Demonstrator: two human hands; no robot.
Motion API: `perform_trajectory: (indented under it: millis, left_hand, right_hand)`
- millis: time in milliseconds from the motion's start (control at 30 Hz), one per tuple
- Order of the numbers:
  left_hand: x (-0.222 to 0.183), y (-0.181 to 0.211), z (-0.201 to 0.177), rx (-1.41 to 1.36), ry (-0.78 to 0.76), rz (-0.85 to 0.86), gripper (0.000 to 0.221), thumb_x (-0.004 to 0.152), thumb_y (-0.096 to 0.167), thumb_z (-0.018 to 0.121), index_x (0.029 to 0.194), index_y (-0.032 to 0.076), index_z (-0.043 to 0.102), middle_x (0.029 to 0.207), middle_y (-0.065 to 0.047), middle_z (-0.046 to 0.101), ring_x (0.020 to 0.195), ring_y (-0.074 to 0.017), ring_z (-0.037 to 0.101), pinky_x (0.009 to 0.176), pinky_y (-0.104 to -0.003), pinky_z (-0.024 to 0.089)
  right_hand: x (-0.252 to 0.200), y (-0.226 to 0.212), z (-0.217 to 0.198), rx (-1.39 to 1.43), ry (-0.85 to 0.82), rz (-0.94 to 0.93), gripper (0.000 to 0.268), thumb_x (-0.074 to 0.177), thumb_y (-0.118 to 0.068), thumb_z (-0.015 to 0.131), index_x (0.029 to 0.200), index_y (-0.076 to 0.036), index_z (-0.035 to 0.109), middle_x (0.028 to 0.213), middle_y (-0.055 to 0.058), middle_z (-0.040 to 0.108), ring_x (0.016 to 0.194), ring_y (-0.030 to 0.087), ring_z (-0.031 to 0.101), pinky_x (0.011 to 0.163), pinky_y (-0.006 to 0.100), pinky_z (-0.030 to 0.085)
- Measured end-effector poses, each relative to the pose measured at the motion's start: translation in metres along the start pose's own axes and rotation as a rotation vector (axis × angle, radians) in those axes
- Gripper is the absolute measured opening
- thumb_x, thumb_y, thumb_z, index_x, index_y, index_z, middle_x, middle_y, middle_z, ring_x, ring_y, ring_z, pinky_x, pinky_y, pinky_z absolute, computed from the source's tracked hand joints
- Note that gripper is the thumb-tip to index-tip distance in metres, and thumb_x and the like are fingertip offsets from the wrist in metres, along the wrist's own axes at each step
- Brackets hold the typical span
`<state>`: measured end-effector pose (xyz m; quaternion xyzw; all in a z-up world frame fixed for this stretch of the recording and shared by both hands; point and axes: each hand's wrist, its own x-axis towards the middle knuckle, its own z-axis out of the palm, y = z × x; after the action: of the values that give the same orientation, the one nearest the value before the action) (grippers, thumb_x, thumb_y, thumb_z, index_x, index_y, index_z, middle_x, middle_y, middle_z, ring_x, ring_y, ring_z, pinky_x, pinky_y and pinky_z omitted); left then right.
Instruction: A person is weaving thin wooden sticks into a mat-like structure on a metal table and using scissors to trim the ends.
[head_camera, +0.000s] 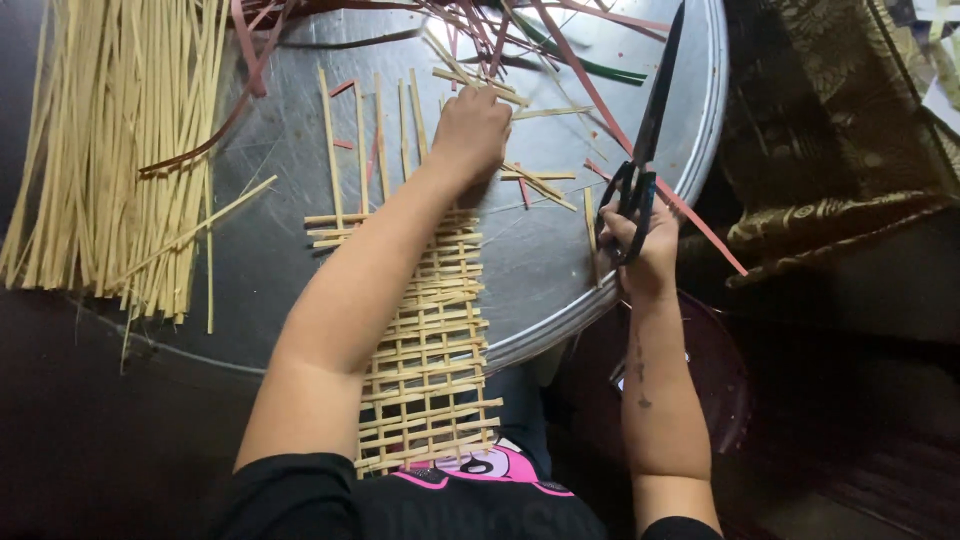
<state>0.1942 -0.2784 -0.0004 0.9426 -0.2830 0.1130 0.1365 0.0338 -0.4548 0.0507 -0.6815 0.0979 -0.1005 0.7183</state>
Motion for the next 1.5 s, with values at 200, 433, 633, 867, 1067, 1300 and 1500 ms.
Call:
perform_trajectory:
  millis: [200,433,633,867,1067,1300,1500]
  left_hand:
    - [-0.017,-0.019,-0.026,-0.006,-0.022,-0.086,0.028,0.068,-0.018,0.039,0.069,0.004,0.056,0.067,-0.008,0.053,0.062,-0.0189,0.049,0.057,-0.029,0.047]
    - [-0.118,0.010,-0.111,-0.192,-0.015,-0.025,0.025,0.076,0.007,0.048,0.099,0.001,0.054,0.106,-0.015,0.053,0.097,-0.0261,0.049,0.087,-0.040,0.039]
    - [-0.258,0.071,-0.134,-0.238,-0.606,0.104,0.073,0.063,0.055,0.070,0.120,0.022,0.038,0.138,-0.019,0.005,0.125,-0.0369,-0.001,0.094,-0.059,0.005]
    - [-0.306,0.067,-0.107,-0.057,-0.202,0.200,0.094,0.056,0.078,0.057,0.125,0.019,0.034,0.137,-0.021,0.013,0.126,-0.0403,0.007,0.093,-0.056,0.009]
    - [-0.283,0.059,-0.122,-0.146,-0.375,0.209,0.099,0.050,0.074,0.063,0.126,0.017,0.034,0.131,-0.023,0.020,0.122,-0.0420,0.013,0.090,-0.058,0.016]
    - [-0.204,0.052,-0.141,-0.327,-0.090,0.402,0.048,0.074,0.040,0.061,0.102,0.002,0.054,0.096,-0.020,0.054,0.098,-0.0337,0.053,0.084,-0.040,0.041]
    - [-0.186,-0.087,-0.075,0.543,0.302,-0.128,0.008,0.069,0.020,0.053,0.062,0.017,0.051,0.059,-0.001,0.046,0.054,-0.0181,0.050,0.045,-0.032,0.038]
  right_hand:
    - [0.002,0.023,-0.006,-0.049,0.001,-0.192,0.037,0.069,-0.009,0.062,0.103,-0.004,0.050,0.076,0.004,0.053,0.066,0.010,0.050,0.058,0.019,0.044]
    - [0.000,0.026,-0.008,0.053,0.035,-0.268,0.034,0.069,-0.006,0.060,0.101,-0.002,0.050,0.067,0.003,0.050,0.053,0.009,0.046,0.047,0.019,0.041]
    - [0.001,0.021,-0.005,0.088,0.121,-0.238,0.011,0.067,-0.007,0.058,0.073,-0.009,0.049,0.062,0.001,0.048,0.047,0.008,0.041,0.044,0.018,0.035]
    - [0.002,0.025,-0.005,0.242,0.200,-0.209,0.024,0.072,-0.005,0.058,0.096,-0.004,0.053,0.063,-0.003,0.044,0.043,0.005,0.040,0.042,0.014,0.035]
    - [0.005,0.038,-0.007,0.088,0.176,-0.327,0.024,0.071,-0.001,0.062,0.093,-0.003,0.052,0.063,0.004,0.048,0.047,0.009,0.047,0.045,0.018,0.040]
    - [0.002,0.037,0.000,-0.195,0.073,-0.546,0.036,0.063,0.007,0.055,0.099,0.003,0.053,0.069,0.013,0.052,0.066,0.019,0.054,0.060,0.029,0.044]
    - [0.011,0.049,-0.011,-0.297,0.014,-0.615,0.043,0.059,0.013,0.052,0.103,0.009,0.052,0.075,0.023,0.053,0.070,0.031,0.057,0.063,0.037,0.047]
